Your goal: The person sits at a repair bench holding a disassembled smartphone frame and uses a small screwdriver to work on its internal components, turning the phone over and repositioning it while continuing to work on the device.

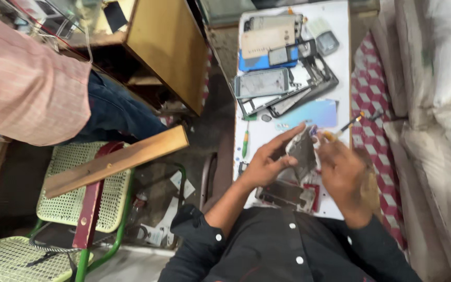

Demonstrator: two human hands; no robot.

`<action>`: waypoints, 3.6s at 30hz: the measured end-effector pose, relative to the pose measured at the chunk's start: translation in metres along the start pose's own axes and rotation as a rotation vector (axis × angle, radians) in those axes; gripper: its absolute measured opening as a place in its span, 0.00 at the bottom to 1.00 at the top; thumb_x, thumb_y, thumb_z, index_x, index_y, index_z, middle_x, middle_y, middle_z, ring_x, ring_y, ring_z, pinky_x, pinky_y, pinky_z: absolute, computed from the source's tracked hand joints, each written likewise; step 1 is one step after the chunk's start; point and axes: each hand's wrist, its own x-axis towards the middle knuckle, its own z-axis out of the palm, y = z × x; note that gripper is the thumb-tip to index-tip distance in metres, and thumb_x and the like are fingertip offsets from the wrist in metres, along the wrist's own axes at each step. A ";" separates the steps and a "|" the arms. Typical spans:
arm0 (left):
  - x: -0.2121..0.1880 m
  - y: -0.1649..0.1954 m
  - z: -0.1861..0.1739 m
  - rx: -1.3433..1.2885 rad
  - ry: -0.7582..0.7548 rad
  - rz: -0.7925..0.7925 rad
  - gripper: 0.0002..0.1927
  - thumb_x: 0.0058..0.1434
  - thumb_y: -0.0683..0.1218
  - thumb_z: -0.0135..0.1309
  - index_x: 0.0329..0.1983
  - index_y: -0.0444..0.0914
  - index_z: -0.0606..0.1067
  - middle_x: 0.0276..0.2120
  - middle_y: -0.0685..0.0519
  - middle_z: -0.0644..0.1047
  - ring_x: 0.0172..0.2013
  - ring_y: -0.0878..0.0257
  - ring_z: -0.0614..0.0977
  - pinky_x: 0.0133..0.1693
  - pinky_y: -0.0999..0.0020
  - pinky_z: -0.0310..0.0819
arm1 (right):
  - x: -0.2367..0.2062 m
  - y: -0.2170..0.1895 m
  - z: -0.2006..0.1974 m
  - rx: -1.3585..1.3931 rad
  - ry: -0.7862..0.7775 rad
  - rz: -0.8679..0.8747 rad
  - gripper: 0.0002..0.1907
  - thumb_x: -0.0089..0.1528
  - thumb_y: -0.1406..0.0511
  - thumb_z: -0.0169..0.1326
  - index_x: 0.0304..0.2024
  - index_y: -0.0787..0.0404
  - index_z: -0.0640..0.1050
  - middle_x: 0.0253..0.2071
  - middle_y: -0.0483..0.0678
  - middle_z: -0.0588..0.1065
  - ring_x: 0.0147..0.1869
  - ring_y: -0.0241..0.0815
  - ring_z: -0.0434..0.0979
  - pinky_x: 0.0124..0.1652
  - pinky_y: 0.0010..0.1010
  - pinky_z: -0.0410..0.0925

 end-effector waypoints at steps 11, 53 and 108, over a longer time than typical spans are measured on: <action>0.018 -0.036 0.006 -0.166 0.037 -0.012 0.37 0.70 0.55 0.57 0.77 0.36 0.61 0.74 0.46 0.65 0.72 0.57 0.68 0.73 0.60 0.60 | 0.008 0.016 0.001 0.131 0.044 0.047 0.18 0.64 0.77 0.60 0.56 0.62 0.81 0.47 0.54 0.73 0.44 0.45 0.80 0.41 0.32 0.73; 0.017 -0.012 0.028 -0.122 0.033 0.066 0.33 0.71 0.41 0.56 0.78 0.37 0.62 0.75 0.46 0.66 0.68 0.58 0.71 0.67 0.60 0.70 | 0.003 0.020 0.004 0.170 0.124 0.028 0.19 0.64 0.73 0.58 0.58 0.58 0.79 0.44 0.54 0.77 0.42 0.42 0.81 0.35 0.28 0.74; 0.021 0.000 0.030 -0.163 0.084 -0.048 0.34 0.68 0.46 0.55 0.76 0.39 0.62 0.70 0.48 0.70 0.65 0.58 0.74 0.65 0.62 0.70 | 0.001 0.018 0.003 0.146 0.076 -0.120 0.24 0.59 0.76 0.58 0.58 0.59 0.79 0.40 0.52 0.75 0.37 0.40 0.79 0.33 0.29 0.72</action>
